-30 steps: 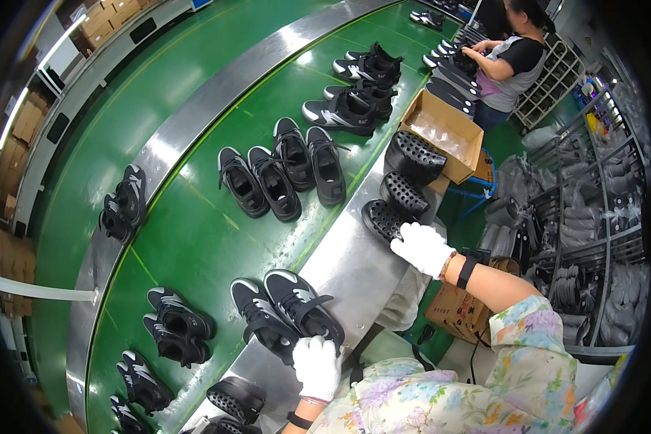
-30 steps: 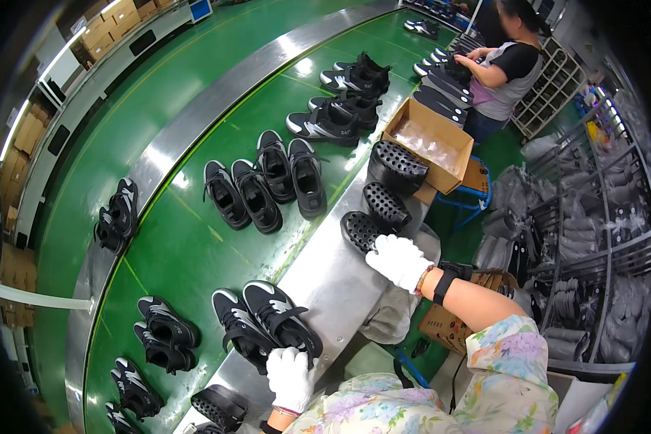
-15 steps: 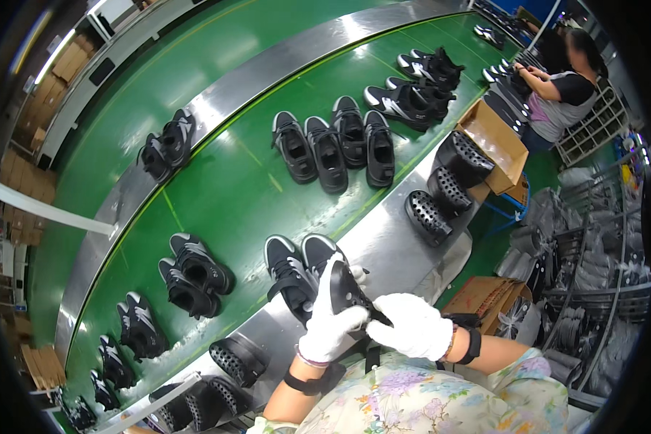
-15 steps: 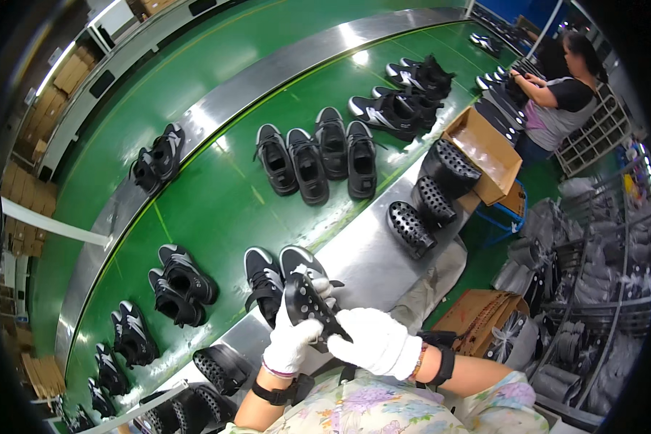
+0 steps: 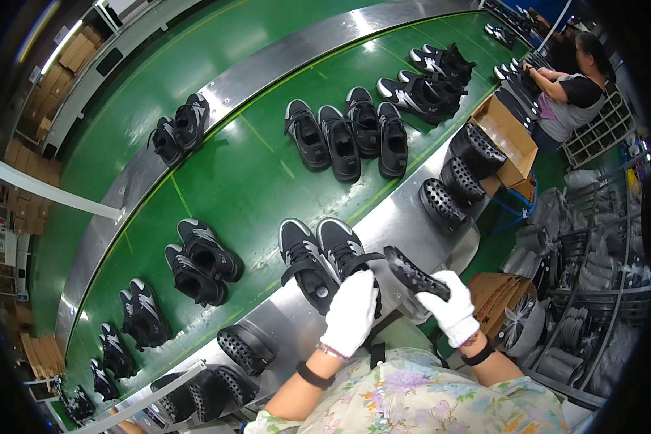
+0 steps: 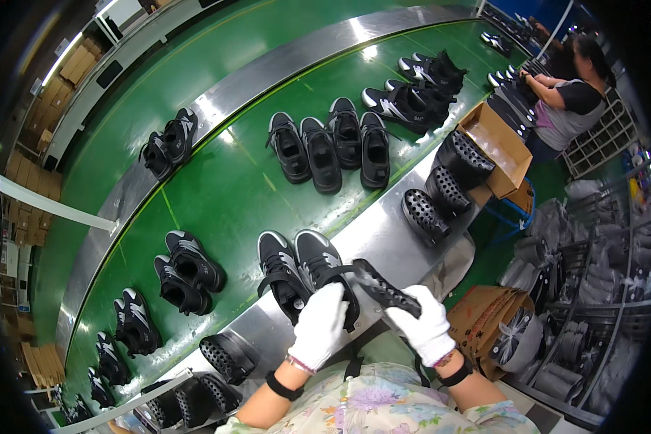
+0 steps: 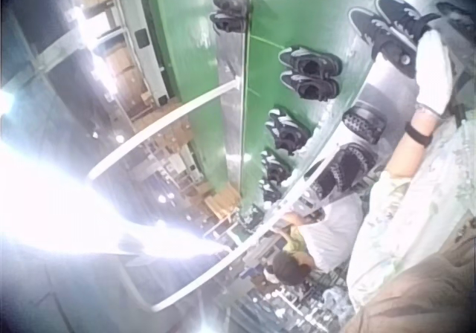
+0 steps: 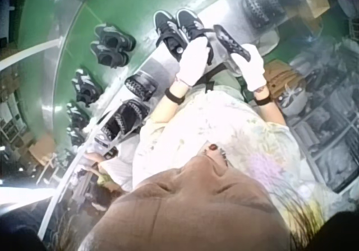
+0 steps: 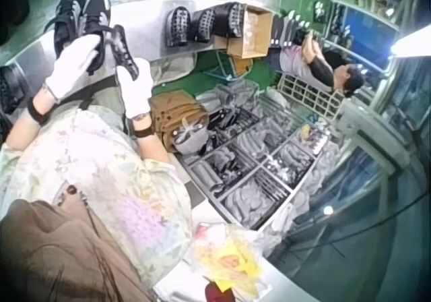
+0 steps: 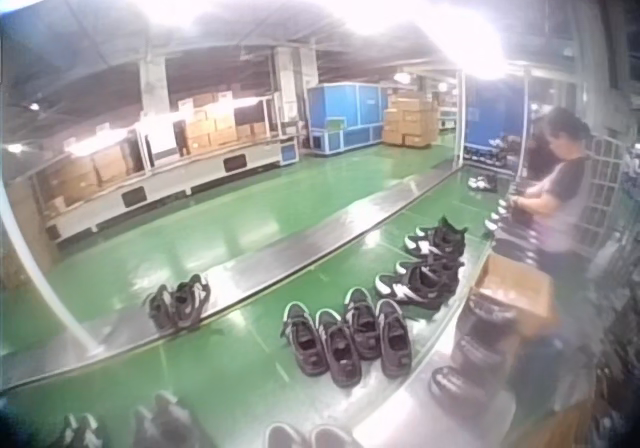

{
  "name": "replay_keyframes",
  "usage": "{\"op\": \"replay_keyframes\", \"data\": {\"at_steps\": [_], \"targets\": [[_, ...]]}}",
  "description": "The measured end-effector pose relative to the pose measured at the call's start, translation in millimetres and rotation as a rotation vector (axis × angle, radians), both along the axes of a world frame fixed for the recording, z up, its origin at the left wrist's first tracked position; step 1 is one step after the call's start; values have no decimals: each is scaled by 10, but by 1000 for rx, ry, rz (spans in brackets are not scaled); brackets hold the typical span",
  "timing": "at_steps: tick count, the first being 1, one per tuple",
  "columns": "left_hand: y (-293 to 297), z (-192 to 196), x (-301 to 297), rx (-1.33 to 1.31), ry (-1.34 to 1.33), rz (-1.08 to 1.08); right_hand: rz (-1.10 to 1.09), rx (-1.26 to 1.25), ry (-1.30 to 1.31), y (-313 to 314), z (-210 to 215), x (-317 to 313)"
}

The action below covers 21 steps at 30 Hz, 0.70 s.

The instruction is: Handling shoe components and assembling sneakers on a production line.

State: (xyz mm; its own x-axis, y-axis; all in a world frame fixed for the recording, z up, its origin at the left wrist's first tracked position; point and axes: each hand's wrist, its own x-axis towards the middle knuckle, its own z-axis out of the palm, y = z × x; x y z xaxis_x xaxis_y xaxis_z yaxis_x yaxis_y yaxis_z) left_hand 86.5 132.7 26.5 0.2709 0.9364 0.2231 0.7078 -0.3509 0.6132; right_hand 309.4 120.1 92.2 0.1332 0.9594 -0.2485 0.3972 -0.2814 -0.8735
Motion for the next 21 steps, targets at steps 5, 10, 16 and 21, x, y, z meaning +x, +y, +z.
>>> {"op": "replay_keyframes", "data": {"at_steps": [5,10,16,21], "targets": [[223,-86,242,-87,150,283,202,7,-288,-139,17,33],[374,-167,-119,41,600,195,231,153,-405,-203,33,10],[481,22,-247,-55,395,77,581,-96,-483,156,231,-394],[499,167,-117,-179,416,14,515,161,-734,313,-465,-823]]}}
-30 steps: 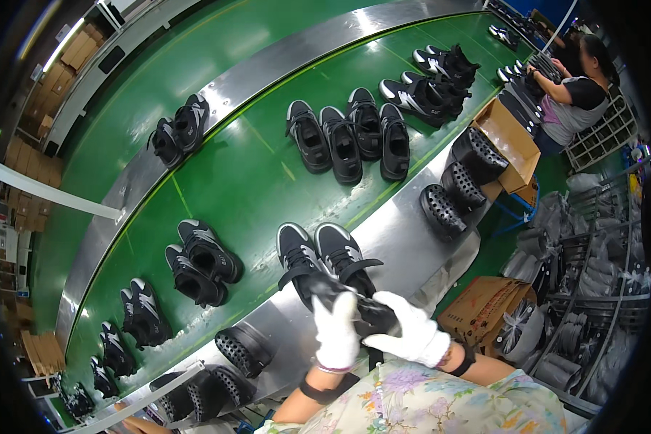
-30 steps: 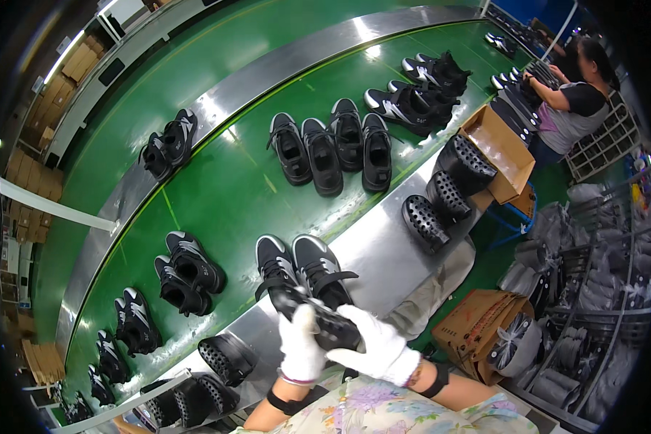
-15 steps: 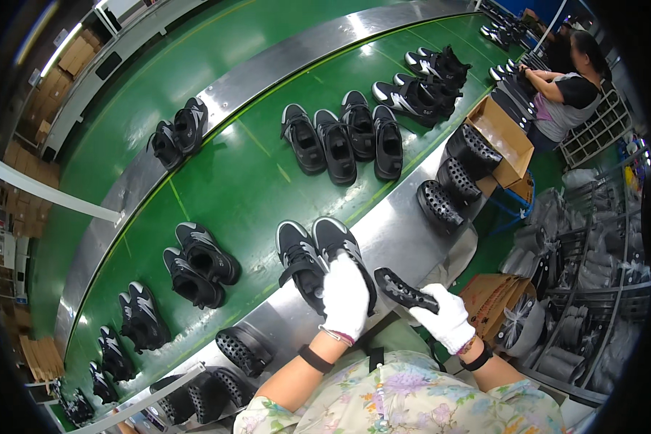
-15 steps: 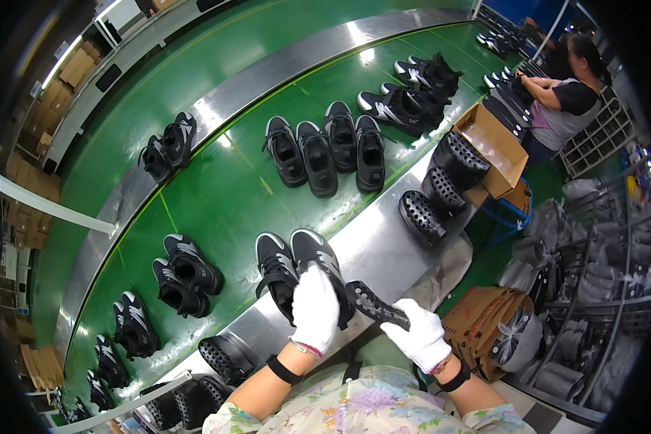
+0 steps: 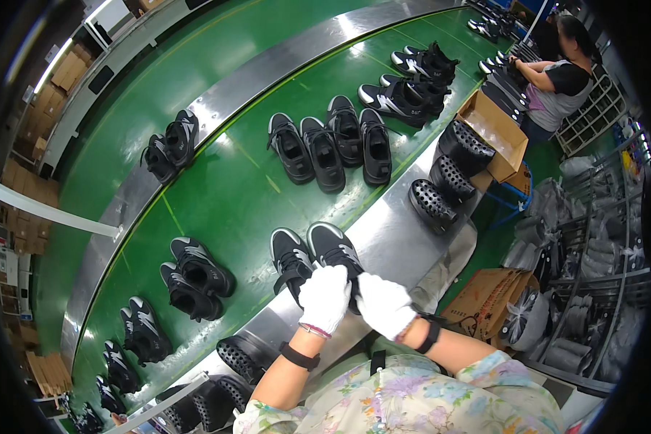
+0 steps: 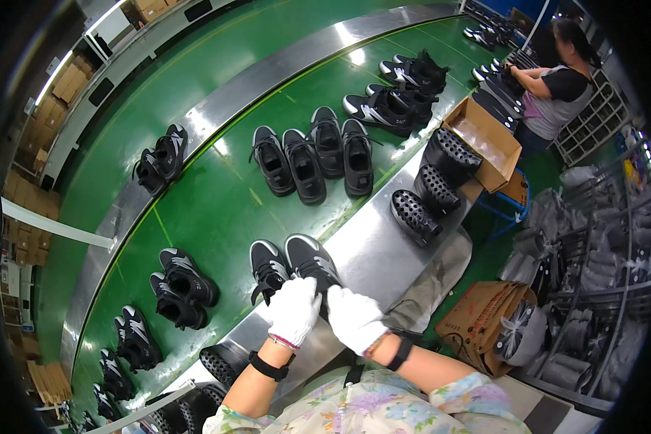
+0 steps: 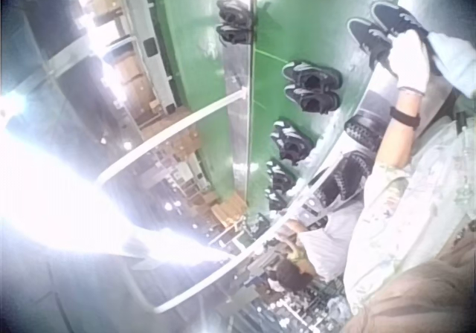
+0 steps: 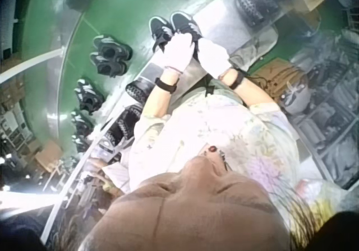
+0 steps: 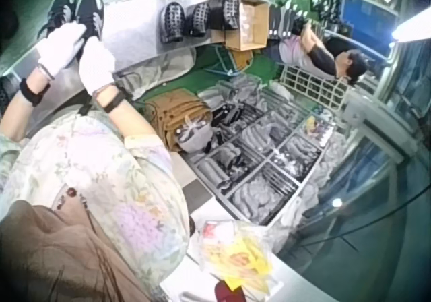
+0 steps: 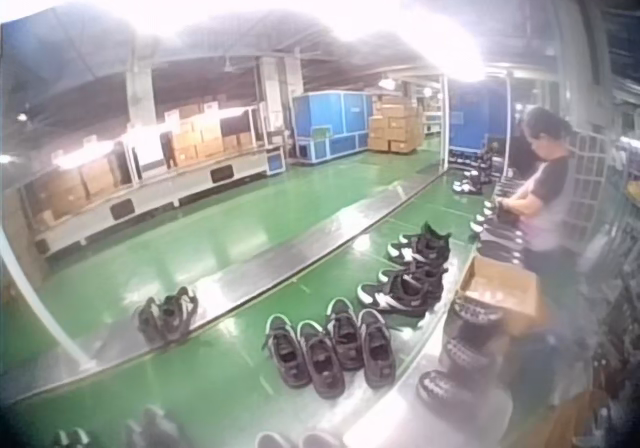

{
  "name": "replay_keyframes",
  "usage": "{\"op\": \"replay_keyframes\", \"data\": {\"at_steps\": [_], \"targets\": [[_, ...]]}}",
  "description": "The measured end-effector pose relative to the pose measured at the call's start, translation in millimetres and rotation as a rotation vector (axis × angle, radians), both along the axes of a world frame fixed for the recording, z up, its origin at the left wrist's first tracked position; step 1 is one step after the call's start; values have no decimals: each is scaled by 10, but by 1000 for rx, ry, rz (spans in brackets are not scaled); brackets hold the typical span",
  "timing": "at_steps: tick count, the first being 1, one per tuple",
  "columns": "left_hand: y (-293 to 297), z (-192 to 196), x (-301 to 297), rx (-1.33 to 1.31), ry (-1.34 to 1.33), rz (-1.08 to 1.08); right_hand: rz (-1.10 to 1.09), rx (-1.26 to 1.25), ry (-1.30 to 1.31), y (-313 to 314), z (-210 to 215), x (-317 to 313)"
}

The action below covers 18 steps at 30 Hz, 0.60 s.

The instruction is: Handling shoe components and assembling sneakers on a production line.

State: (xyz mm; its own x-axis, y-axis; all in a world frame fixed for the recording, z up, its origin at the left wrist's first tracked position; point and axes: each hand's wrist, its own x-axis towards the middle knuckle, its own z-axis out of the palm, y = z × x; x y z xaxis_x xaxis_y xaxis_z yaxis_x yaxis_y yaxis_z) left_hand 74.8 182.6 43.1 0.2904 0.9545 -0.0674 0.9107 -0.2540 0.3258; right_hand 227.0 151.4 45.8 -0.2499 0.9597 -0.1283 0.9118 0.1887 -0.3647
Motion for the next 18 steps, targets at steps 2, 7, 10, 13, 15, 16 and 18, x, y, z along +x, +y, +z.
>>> {"op": "replay_keyframes", "data": {"at_steps": [2,7,10,13,15,16,18], "targets": [[-6,-51,7,13,12,8,-12,80,-20,21,-280,-76],[-96,-90,-175,98,-7,73,-162,-447,376,180,152,33],[-119,-118,-137,112,40,65,-138,-421,188,302,105,97],[-110,-102,-141,235,6,27,11,-333,179,409,-125,40],[-87,-26,-105,101,-6,-33,63,-208,103,447,-407,11],[-189,-52,-11,195,111,-73,16,-207,8,494,-525,-72],[-199,-132,-20,203,83,-12,13,-207,4,504,-577,-161]]}}
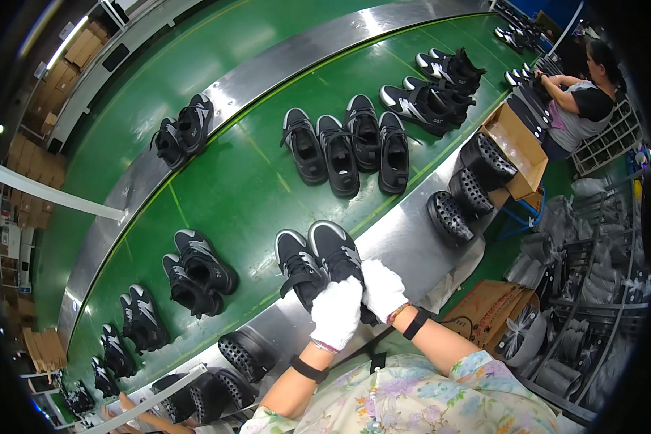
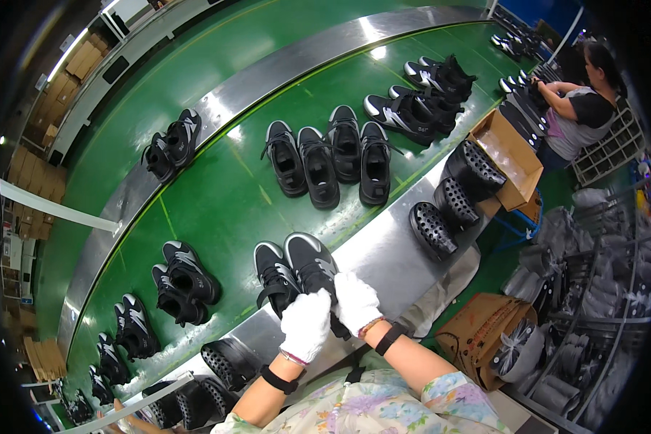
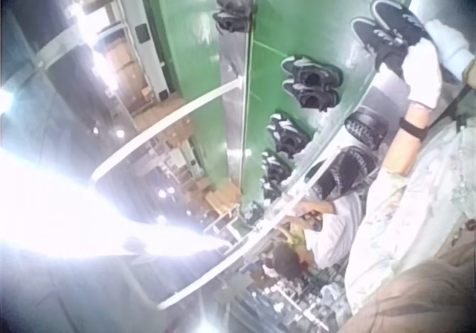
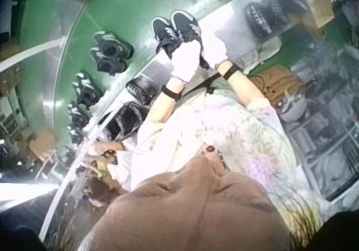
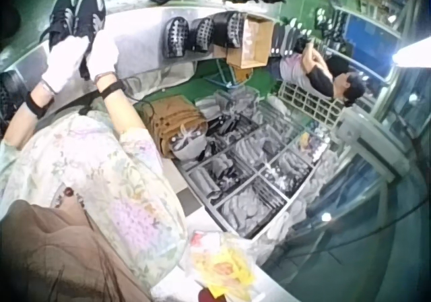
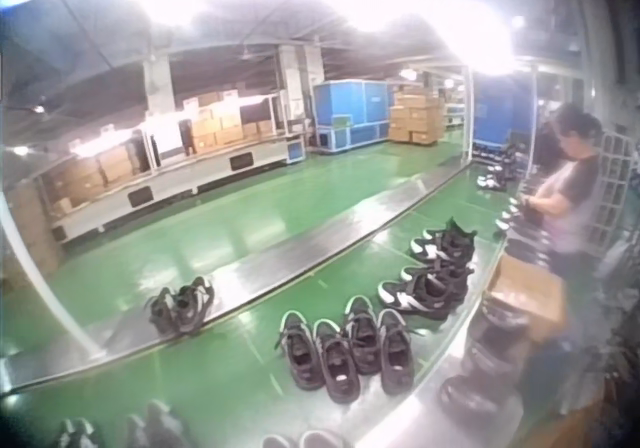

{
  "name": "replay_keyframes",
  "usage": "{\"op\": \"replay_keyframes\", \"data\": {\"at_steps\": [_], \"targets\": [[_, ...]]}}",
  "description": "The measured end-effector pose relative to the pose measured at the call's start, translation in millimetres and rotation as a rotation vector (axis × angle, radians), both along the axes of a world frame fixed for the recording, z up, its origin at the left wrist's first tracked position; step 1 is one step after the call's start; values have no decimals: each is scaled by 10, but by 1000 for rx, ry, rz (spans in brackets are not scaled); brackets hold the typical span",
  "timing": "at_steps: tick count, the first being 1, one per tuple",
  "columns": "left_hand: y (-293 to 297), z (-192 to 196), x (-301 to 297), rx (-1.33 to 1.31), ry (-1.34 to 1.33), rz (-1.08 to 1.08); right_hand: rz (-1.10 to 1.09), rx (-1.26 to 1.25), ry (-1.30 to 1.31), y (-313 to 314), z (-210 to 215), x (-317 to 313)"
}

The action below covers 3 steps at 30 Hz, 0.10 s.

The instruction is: Handling shoe components and assembling sneakers on a production line.

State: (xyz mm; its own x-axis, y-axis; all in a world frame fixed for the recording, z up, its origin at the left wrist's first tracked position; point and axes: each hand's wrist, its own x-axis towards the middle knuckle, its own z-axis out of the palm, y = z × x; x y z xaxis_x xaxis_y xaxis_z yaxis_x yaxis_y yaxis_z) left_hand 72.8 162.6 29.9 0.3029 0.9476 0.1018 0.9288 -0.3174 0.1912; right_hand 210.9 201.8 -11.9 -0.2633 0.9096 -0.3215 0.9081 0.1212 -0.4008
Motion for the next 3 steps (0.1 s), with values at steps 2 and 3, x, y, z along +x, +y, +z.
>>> {"op": "replay_keyframes", "data": {"at_steps": [2,3], "targets": [[-3,-76,-62,-25,-25,60,-20,-79,-25,21,73,-67],[-61,-142,-48,-41,4,102,-35,-191,-11,31,134,-69]]}}
